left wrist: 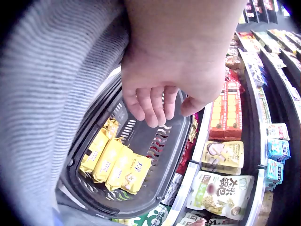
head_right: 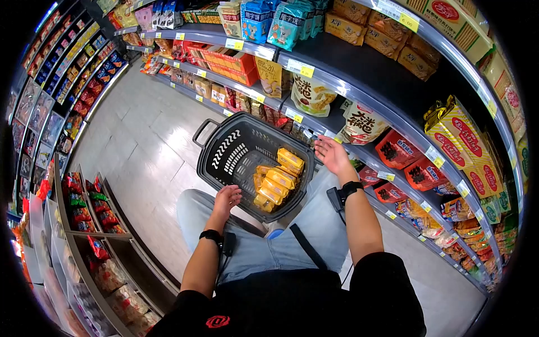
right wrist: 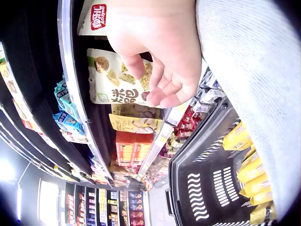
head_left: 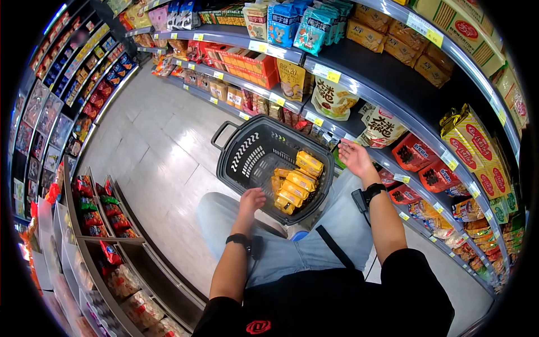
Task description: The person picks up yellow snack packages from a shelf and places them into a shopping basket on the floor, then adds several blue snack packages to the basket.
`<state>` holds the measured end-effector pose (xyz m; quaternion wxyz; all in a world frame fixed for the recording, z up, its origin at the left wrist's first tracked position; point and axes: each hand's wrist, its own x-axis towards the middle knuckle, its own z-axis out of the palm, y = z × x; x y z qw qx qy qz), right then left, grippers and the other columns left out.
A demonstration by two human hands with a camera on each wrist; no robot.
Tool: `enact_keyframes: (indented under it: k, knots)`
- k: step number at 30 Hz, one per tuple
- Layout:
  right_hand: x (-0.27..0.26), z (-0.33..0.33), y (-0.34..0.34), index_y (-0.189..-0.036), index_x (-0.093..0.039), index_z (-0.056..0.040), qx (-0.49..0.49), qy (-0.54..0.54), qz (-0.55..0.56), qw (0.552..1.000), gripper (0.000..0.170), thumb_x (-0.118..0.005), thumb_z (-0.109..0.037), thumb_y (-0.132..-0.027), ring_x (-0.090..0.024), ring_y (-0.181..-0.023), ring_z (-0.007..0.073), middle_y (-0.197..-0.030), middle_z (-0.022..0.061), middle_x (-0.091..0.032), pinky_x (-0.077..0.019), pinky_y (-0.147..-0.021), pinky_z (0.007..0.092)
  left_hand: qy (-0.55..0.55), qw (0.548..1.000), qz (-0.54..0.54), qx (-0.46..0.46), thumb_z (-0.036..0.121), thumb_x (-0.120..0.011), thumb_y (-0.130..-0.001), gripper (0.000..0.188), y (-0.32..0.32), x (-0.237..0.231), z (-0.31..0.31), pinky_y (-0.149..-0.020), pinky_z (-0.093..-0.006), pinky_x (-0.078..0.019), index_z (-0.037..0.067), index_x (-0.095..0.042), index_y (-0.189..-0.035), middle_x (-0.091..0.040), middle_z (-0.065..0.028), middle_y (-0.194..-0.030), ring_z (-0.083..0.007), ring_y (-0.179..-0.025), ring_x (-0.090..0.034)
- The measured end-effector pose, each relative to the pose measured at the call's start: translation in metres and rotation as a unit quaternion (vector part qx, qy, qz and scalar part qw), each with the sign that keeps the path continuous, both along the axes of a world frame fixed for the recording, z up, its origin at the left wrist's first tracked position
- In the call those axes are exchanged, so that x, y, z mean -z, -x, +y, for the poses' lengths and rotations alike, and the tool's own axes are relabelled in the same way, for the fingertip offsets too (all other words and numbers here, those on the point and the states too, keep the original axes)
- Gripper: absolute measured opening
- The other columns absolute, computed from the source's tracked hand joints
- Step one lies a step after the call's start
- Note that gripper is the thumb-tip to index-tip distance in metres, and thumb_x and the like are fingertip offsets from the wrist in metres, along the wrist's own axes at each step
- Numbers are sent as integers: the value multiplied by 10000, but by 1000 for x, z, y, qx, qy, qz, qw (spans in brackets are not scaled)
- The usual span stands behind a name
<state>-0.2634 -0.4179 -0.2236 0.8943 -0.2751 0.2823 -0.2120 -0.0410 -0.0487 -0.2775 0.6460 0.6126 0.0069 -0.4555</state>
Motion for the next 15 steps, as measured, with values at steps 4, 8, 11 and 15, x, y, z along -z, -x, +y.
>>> enact_keyframes:
  k: [4,8,11,15]
  knots:
    - [-4,2,-1,-1158,-573,-19,4,0,4,1000,285,-551,-178,-923,-583,-907,212,-1025,98,-615,-477,-839,346,5,1000,2,4,244,-502,-927,246,-1,3,1,-731,-292,-509,73,-595,-1078,-656,-46,-961,-143,-797,-632]
    - [-3,1,-1,-1161,-572,-19,4,1,9,1000,287,-551,-179,-923,-582,-908,212,-1024,98,-616,-477,-839,348,5,1000,4,0,242,-503,-927,248,-1,2,-1,-730,-294,-511,70,-594,-1081,-655,-51,-967,-143,-796,-629]
    - [0,1,-1,-1167,-570,-19,2,-2,8,1000,293,-552,-181,-923,-580,-913,212,-1031,99,-614,-476,-845,349,2,1000,7,-3,234,-505,-926,249,-1,1,0,-732,-295,-512,66,-594,-1087,-654,-54,-969,-149,-792,-628]
    - [1,-1,-2,-1174,-568,-20,1,0,9,1000,301,-552,-187,-924,-578,-928,214,-1040,101,-614,-474,-860,352,7,1000,6,-4,235,-512,-923,254,-3,3,-2,-732,-299,-516,62,-596,-1090,-655,-56,-968,-152,-794,-629]
